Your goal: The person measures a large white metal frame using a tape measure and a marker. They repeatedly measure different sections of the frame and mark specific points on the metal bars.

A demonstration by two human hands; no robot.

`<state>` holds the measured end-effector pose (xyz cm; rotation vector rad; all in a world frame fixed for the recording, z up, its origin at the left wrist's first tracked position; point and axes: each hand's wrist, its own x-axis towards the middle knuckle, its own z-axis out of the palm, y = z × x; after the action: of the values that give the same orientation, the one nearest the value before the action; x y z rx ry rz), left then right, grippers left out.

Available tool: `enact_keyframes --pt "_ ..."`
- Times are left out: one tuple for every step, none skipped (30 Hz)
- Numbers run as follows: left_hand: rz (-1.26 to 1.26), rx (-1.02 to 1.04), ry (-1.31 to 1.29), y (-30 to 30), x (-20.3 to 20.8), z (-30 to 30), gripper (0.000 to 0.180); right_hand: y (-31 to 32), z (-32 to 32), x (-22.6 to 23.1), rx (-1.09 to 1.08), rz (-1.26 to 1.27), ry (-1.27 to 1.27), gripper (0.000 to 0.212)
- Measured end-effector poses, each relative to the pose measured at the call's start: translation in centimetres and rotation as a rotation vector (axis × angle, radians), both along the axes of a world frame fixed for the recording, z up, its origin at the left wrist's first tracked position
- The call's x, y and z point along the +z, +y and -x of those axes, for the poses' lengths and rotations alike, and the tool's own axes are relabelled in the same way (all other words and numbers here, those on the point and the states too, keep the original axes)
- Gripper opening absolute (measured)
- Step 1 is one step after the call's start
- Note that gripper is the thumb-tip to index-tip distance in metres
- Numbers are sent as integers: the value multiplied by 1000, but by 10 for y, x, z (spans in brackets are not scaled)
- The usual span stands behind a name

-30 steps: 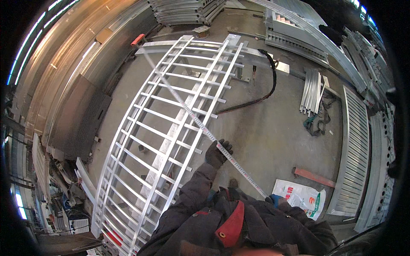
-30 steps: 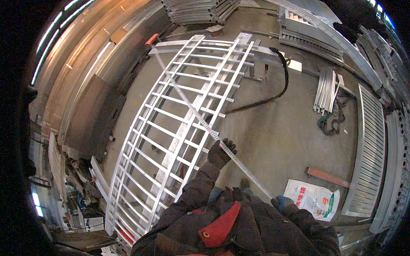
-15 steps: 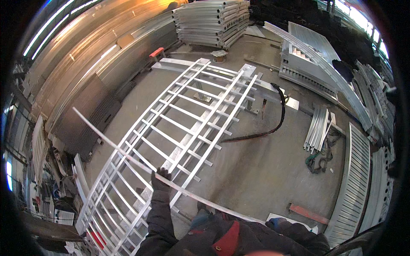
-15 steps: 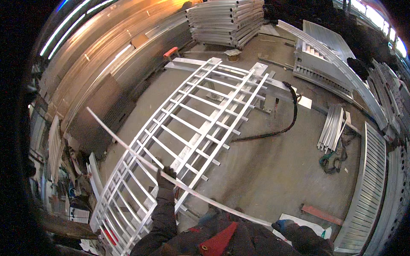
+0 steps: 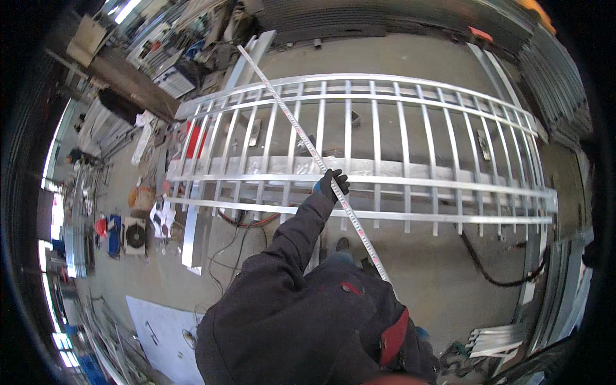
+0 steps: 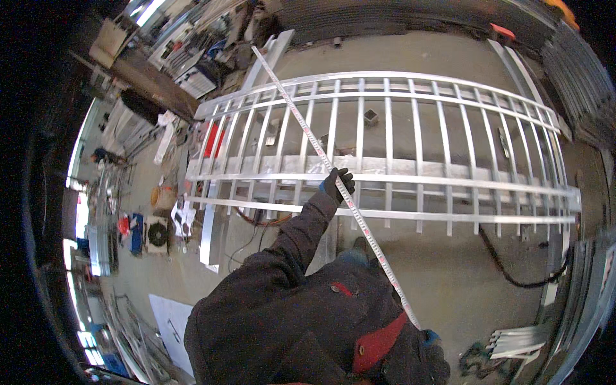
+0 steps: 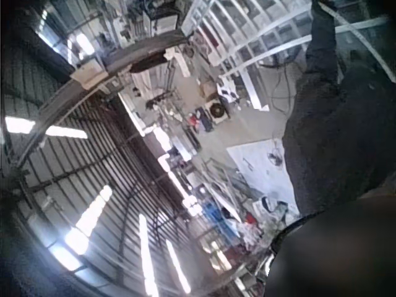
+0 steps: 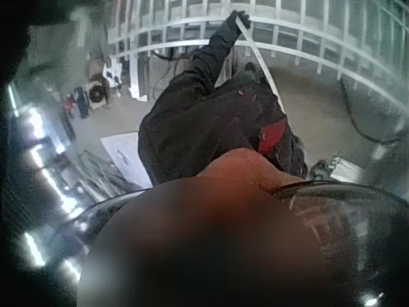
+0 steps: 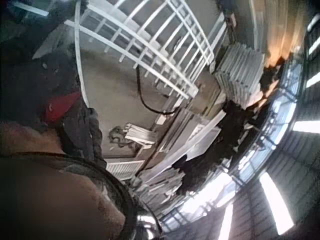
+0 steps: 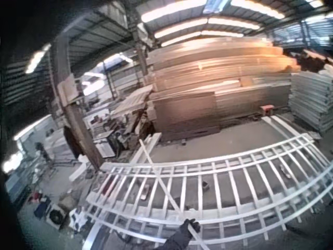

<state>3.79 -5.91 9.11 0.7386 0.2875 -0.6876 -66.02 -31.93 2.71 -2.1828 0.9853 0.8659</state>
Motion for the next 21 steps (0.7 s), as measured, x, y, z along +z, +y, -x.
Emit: enact_keyframes --pt "10 34 19 13 -3 -7 52 -11 -18 5 9 1 -28 41" --pt "53 50 24 25 -7 -15 51 -23 -37 12 34 4 -57 41" --pt "98 61 32 37 -11 -23 50 -30 -59 23 53 5 -97 41" --pt "134 108 41 52 -16 -27 48 -36 -82 33 72 5 -138 41" --pt "120 145 50 65 -22 -35 48 -39 -106 45 93 4 -178 42" --pt "53 185 70 76 -28 -42 49 -40 -129 56 112 -6 -223 42" --pt "15 218 82 88 -34 -51 50 -39 -155 68 135 -13 -249 43" --pt "35 228 144 99 -40 -59 48 -34 -180 79 162 14 -234 44" --pt "76 223 148 111 -47 -65 47 -29 -206 91 179 -14 -225 44" --pt "77 234 178 118 -55 -70 47 -23 -232 103 202 -14 -178 45" --pt "75 238 213 125 -61 -77 46 -15 -261 112 227 0 -134 46" --pt "51 242 192 130 -67 -83 44 -4 -291 120 206 -37 -98 47" --pt "113 247 190 136 -72 -88 44 7 -317 129 188 -62 -55 49" --pt "104 277 207 139 -77 -92 44 16 -342 139 174 -82 4 52" --pt "93 306 223 142 -80 -96 43 26 -366 148 217 -71 -1 52" --pt "57 313 268 144 -82 -98 46 36 -389 155 257 -55 4 52" --pt "85 325 263 146 -83 -102 45 45 -412 162 290 -18 33 53" --pt "105 345 275 148 -84 -104 45 51 -432 168 313 12 151 56" --pt "126 364 287 150 -85 -107 45 61 -447 172 310 8 78 56" --pt "115 374 270 153 -86 -110 45 68 -457 176 307 2 12 55" --pt "103 385 254 156 -87 -113 45 73 -467 179 316 1 -28 55"
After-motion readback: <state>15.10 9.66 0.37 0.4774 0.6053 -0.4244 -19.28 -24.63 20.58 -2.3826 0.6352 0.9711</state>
